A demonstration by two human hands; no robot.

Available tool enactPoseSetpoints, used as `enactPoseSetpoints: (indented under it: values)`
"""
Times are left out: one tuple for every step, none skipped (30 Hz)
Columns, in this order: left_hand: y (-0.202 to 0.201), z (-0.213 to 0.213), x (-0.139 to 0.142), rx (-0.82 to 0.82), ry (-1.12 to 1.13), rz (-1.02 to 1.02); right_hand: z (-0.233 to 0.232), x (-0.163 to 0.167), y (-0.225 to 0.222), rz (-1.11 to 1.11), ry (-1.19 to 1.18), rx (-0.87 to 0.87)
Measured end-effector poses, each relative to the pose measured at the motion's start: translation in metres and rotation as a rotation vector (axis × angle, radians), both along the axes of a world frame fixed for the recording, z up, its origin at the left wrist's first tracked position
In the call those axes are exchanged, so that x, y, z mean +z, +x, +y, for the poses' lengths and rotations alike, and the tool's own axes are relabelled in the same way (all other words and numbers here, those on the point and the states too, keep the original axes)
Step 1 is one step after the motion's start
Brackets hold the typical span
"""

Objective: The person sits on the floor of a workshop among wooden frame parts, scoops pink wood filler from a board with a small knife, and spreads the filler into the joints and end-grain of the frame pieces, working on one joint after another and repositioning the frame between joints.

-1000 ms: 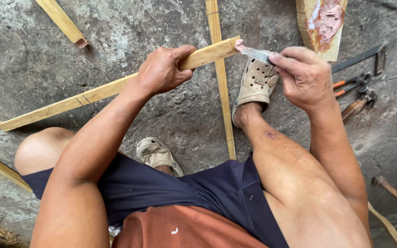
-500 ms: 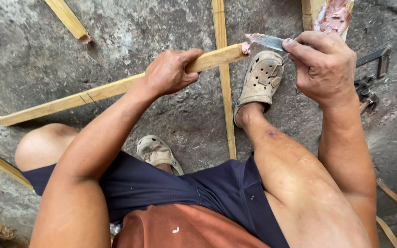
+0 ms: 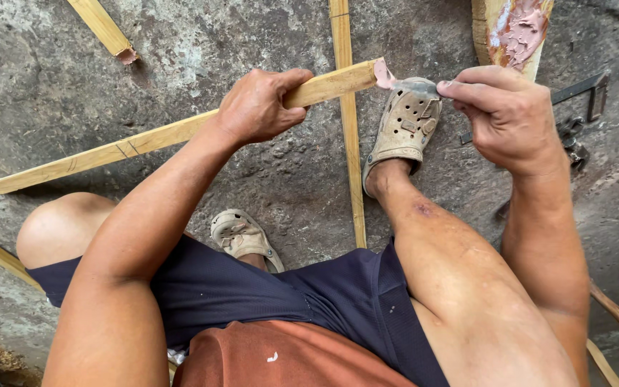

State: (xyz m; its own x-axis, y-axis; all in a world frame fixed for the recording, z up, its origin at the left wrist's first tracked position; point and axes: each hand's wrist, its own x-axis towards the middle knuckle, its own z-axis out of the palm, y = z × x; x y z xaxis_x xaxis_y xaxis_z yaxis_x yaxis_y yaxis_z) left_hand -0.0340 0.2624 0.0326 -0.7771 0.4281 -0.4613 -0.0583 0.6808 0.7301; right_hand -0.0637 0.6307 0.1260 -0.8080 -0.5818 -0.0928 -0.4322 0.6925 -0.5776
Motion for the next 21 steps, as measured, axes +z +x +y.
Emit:
enactPoseSetpoints:
  values:
    - [-0.001, 0.0, 0.001, 0.003, 0.016, 0.03, -0.002, -0.007, 0.003, -0.05, -0.083, -0.054]
    - [-0.002, -0.001, 0.002, 0.01, 0.027, 0.06, -0.004, -0.014, 0.006, -0.1, -0.17, -0.104]
    - [-0.002, -0.001, 0.003, 0.018, 0.037, 0.091, -0.009, -0.021, 0.009, -0.127, -0.202, -0.119]
    - [-0.002, -0.002, 0.003, 0.024, 0.033, 0.085, -0.014, -0.028, 0.012, -0.153, -0.233, -0.138]
    - [-0.002, -0.002, 0.004, 0.026, 0.033, 0.08, -0.016, -0.032, 0.014, -0.177, -0.262, -0.161]
    - [-0.001, -0.002, 0.004, 0.026, 0.034, 0.072, -0.016, -0.033, 0.015, -0.138, -0.251, -0.17]
    - [-0.001, -0.002, 0.004, 0.018, 0.035, 0.07, -0.016, -0.034, 0.016, -0.102, -0.24, -0.178]
    - [0.0, -0.002, 0.005, 0.012, 0.035, 0.07, -0.015, -0.033, 0.017, -0.064, -0.231, -0.182]
    - [0.0, -0.002, 0.005, 0.008, 0.034, 0.073, -0.013, -0.03, 0.017, -0.048, -0.216, -0.185]
    - [0.001, -0.002, 0.005, 0.013, 0.042, 0.08, -0.011, -0.026, 0.016, -0.033, -0.2, -0.188]
    - [0.001, -0.002, 0.005, 0.016, 0.054, 0.091, -0.01, -0.022, 0.015, -0.014, -0.181, -0.194]
    - [0.001, -0.002, 0.006, 0.018, 0.065, 0.104, -0.01, -0.019, 0.014, 0.018, -0.163, -0.158]
    - [0.001, -0.002, 0.006, 0.015, 0.06, 0.109, -0.011, -0.016, 0.013, 0.047, -0.148, -0.117]
    - [0.001, -0.003, 0.007, 0.016, 0.052, 0.111, -0.013, -0.013, 0.012, 0.072, -0.135, -0.07]
    - [0.001, -0.003, 0.007, 0.017, 0.043, 0.112, -0.014, -0.01, 0.01, 0.051, -0.124, -0.052]
    - [0.001, -0.003, 0.008, 0.027, 0.034, 0.11, -0.015, -0.006, 0.008, 0.033, -0.113, -0.036]
    - [0.001, -0.004, 0.008, 0.032, 0.025, 0.107, -0.017, -0.003, 0.007, 0.014, -0.101, -0.024]
    - [0.001, -0.004, 0.009, 0.036, 0.019, 0.101, -0.018, 0.0, 0.005, -0.005, -0.125, -0.039]
    - [0.001, -0.004, 0.009, 0.03, 0.028, 0.113, -0.016, 0.004, 0.004, -0.027, -0.145, -0.052]
    - [0.002, -0.004, 0.009, 0.026, 0.038, 0.126, -0.015, 0.007, 0.002, -0.048, -0.164, -0.062]
    - [0.002, -0.004, 0.009, 0.022, 0.046, 0.147, -0.016, 0.007, 0.0, -0.042, -0.132, -0.056]
